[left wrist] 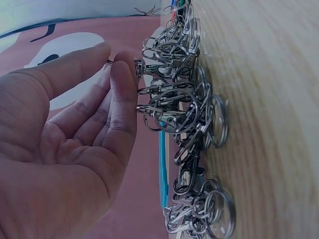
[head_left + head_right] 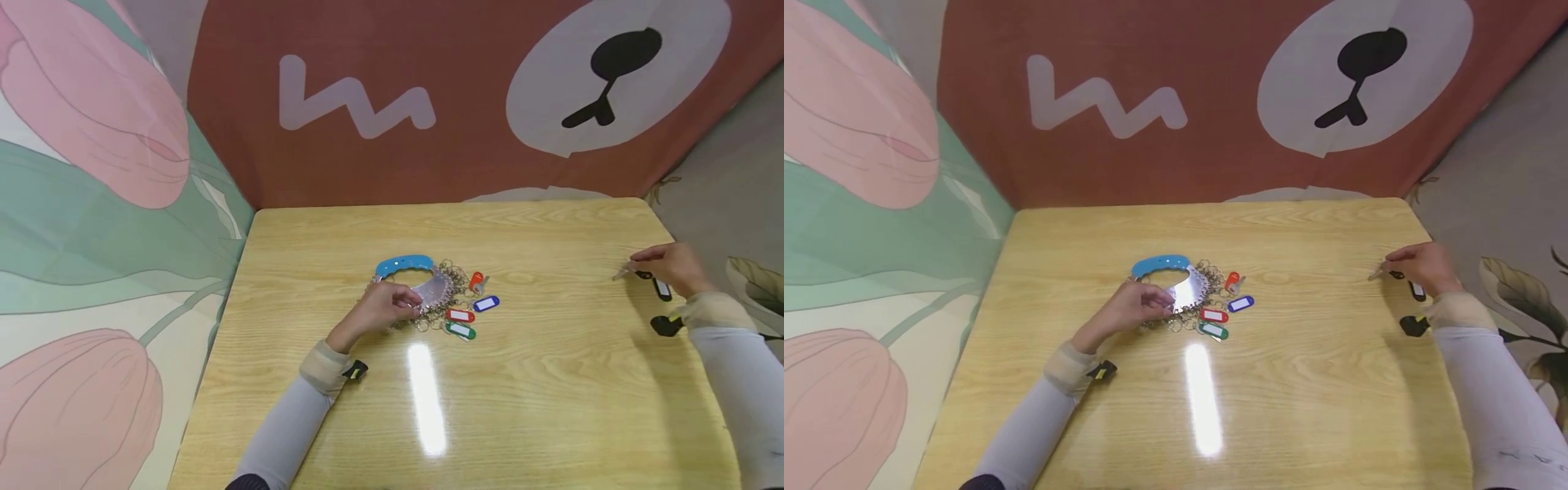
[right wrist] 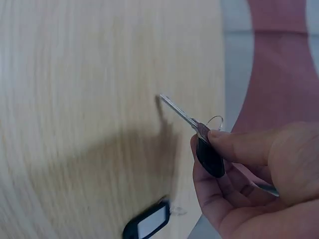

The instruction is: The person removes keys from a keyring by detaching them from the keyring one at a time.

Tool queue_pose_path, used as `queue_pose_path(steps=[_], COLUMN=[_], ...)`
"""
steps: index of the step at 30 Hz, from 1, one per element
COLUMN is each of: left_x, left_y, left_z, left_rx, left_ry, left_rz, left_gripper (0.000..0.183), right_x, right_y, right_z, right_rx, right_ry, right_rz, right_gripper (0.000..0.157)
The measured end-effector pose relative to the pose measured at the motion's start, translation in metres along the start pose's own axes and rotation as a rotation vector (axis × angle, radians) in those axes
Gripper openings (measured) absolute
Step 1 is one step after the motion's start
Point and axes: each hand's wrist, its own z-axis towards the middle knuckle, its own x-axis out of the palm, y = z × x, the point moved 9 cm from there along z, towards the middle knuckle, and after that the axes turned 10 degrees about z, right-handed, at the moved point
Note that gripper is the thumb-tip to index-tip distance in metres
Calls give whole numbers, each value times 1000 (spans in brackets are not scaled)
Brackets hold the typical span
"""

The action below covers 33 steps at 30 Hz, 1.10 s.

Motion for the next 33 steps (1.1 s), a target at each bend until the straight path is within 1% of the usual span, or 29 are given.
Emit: queue_pose_path(steps=[3, 7, 12, 15, 17, 22, 25, 29, 33], left_x=[1, 2, 2, 2, 2, 2, 1, 0, -2], left_y=[0, -1, -3, -3, -3, -2, -1, 0, 0], left_z=[1, 1, 1, 1, 2, 2, 1, 0, 0], left_rx=[-1, -4, -5, -8, -7, -6, 1, 11, 19], left_ry=[5, 9, 15, 16, 17, 14, 16, 6, -14], left_rz=[11, 25, 31, 37, 42, 54, 79, 120, 137], left_gripper=[20, 20, 20, 20, 19, 20, 21, 20, 20], right_x=[-5, -7, -4, -1, 0, 4, 7, 8, 8], right_y=[-10, -16, -19, -18, -16, -14, -14, -15, -15], right_z=[1, 1, 0, -1, -3, -11, -15, -18, -20], right_rx=[5, 20, 37, 12, -21, -94, -117, -115, -72], right_ry=[-26, -70, -79, -89, -107, -191, -258, -317, -329], right_rz=[-50, -104, -126, -140, -144, -165, -185, -195, -210], right_gripper=[36, 30, 26, 26, 26, 28, 26, 21, 22])
